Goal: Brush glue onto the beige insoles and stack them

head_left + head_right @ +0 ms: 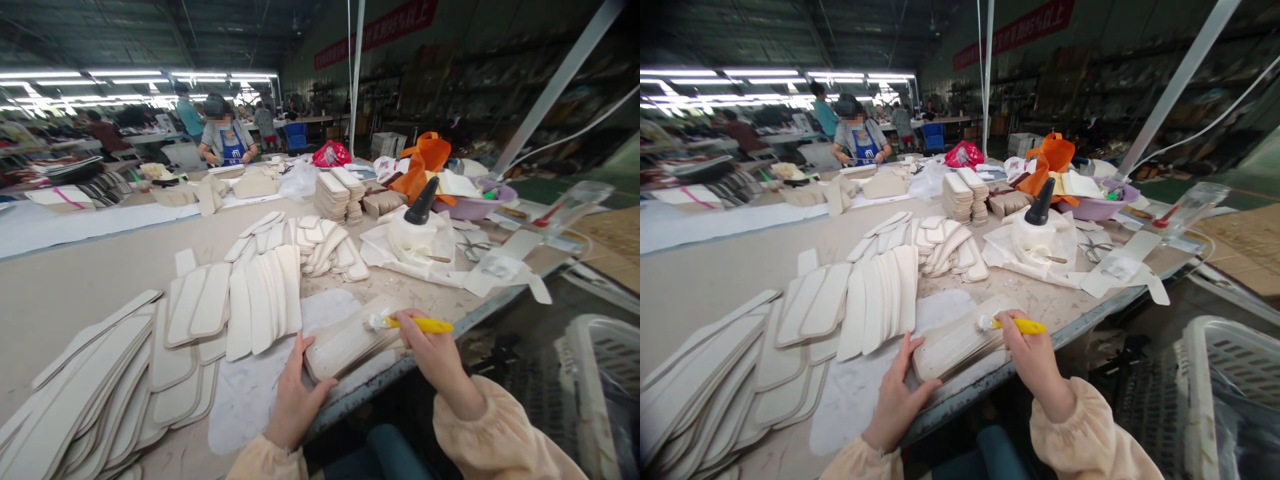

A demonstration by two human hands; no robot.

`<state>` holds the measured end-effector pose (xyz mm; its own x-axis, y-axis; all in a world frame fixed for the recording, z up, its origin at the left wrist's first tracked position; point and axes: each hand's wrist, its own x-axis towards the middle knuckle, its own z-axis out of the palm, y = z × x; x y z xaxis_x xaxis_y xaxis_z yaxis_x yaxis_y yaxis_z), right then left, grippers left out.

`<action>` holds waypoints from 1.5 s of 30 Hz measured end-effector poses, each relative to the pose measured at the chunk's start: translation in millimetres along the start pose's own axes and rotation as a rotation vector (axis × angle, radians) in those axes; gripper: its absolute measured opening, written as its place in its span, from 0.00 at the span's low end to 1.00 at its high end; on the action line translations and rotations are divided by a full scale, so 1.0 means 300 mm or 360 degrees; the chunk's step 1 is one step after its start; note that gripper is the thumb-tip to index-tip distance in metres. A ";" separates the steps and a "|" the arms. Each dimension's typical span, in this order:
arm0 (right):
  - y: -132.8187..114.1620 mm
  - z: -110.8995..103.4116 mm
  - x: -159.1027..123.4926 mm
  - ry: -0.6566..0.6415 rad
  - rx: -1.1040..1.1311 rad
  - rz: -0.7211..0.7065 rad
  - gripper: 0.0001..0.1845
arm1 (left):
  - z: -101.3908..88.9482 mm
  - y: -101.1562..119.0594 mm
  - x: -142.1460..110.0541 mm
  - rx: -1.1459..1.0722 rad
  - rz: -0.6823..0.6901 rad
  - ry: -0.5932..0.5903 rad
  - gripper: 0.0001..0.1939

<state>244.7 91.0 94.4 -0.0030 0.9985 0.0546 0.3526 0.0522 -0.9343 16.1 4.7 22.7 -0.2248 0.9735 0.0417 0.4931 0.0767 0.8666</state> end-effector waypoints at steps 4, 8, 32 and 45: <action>-0.032 0.114 -0.067 -0.0386 0.0295 0.0019 0.17 | 0.006 -0.016 0.001 -0.0028 0.0021 0.0005 0.48; -0.014 0.201 -0.067 -0.0500 0.0355 0.0084 0.15 | 0.009 -0.031 0.000 -0.0022 0.0003 0.0005 0.49; 0.045 -0.006 -0.054 -0.0298 -0.1260 -0.1098 0.12 | 0.022 -0.048 0.011 0.0079 0.0059 0.0093 0.44; 0.075 -0.017 0.029 -0.0043 -0.1347 -0.0979 0.11 | 0.025 -0.042 0.012 0.0104 0.0053 0.0129 0.43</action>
<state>257.3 100.8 75.7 -0.4214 0.8042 0.4192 0.8231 0.5332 -0.1955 15.3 8.9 8.3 -0.2731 0.9554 0.1122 0.5545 0.0610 0.8300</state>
